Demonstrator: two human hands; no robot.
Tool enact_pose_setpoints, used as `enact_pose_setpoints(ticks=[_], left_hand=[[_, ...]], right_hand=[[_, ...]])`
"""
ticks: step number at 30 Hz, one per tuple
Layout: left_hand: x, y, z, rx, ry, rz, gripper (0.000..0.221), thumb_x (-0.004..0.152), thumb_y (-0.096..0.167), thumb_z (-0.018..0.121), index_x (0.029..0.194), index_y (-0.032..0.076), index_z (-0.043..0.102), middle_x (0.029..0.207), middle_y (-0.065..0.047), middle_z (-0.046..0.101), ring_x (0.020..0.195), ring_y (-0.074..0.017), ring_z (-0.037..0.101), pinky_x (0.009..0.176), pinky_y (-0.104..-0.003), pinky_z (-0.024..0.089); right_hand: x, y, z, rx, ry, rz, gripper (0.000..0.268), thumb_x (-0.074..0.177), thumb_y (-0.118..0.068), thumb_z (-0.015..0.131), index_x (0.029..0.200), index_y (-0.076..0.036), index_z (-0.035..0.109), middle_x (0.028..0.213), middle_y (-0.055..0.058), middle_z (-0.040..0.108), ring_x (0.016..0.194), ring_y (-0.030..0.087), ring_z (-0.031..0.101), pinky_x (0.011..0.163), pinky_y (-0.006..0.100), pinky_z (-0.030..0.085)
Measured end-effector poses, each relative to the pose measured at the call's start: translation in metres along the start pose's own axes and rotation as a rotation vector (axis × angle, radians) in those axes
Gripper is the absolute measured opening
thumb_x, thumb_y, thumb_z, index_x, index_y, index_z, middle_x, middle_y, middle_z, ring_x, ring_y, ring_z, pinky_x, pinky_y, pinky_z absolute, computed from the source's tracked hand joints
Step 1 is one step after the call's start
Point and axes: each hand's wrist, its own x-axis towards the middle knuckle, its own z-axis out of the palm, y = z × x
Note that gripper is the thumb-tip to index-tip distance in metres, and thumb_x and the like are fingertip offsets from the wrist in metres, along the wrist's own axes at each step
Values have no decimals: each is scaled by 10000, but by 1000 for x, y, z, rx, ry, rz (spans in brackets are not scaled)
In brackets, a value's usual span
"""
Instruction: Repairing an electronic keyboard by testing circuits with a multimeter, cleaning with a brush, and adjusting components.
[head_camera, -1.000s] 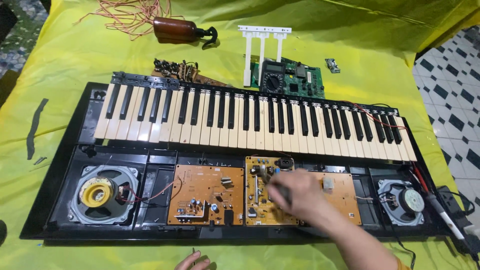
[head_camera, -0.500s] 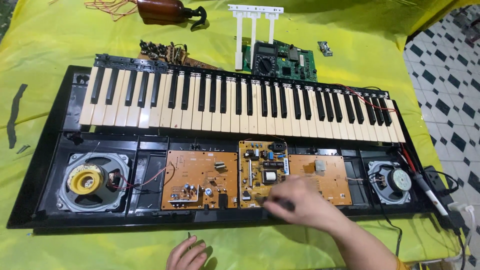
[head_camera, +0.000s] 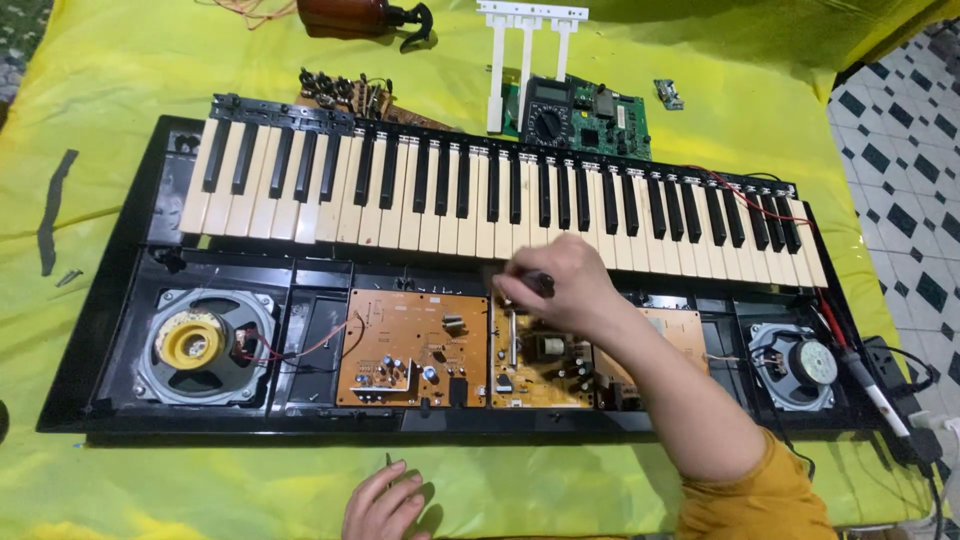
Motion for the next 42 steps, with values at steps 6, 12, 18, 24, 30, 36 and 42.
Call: enact_pose_setpoints(ticks=[6,12,18,24,30,36,42], left_hand=[[7,8,-6,24,-68,-55,622,1066,649,287,941,158,649,1151,-7,741,1252,-315,609,926,-377,539],[-10,-10,7,-13,-153,-6,733,1065,698,267,888,142,711,1142,-24,734,1243,-303,613,915,-386,538],[-25,-11,13,-8,-249,-61,843,1040,751,175,973,145,757,1152,-32,759,1200,-246,636,923,-453,533],[48,26,-26,-76,86,-106,642,1048,587,295,862,108,680,996,-69,769,1056,-287,725,826,-401,603],[55,35,-31,-43,65,-153,668,1035,580,288,861,102,721,993,-60,778,1066,-276,717,835,-390,591],[65,43,-37,-66,91,-180,535,1035,501,346,933,91,674,1021,-79,765,1080,-288,711,852,-387,585],[53,31,-27,-20,113,-85,582,1045,506,331,908,94,717,970,-80,776,1035,-266,726,820,-350,595]], right_hand=[[15,-40,-28,121,-436,389,218,1025,-344,635,948,-206,785,759,-14,773,502,68,559,497,171,473],[-7,-31,-12,-67,-160,-2,303,1025,-291,632,788,-158,766,578,-40,732,418,82,668,392,139,542],[-84,-1,18,278,-122,-341,184,978,-347,684,912,-183,732,736,-44,750,612,105,673,711,262,544],[-138,42,-6,79,-161,124,184,903,-379,700,846,-222,777,799,-50,795,759,176,688,733,372,501],[-186,42,-36,-39,145,278,199,845,-255,724,676,-150,720,648,-41,746,570,174,647,656,354,504],[-164,21,18,212,125,-70,191,855,-323,806,996,-200,765,904,-53,813,819,107,772,933,396,512],[-184,42,4,47,349,156,197,944,-196,639,779,-139,731,614,-38,687,422,38,542,458,193,466]])
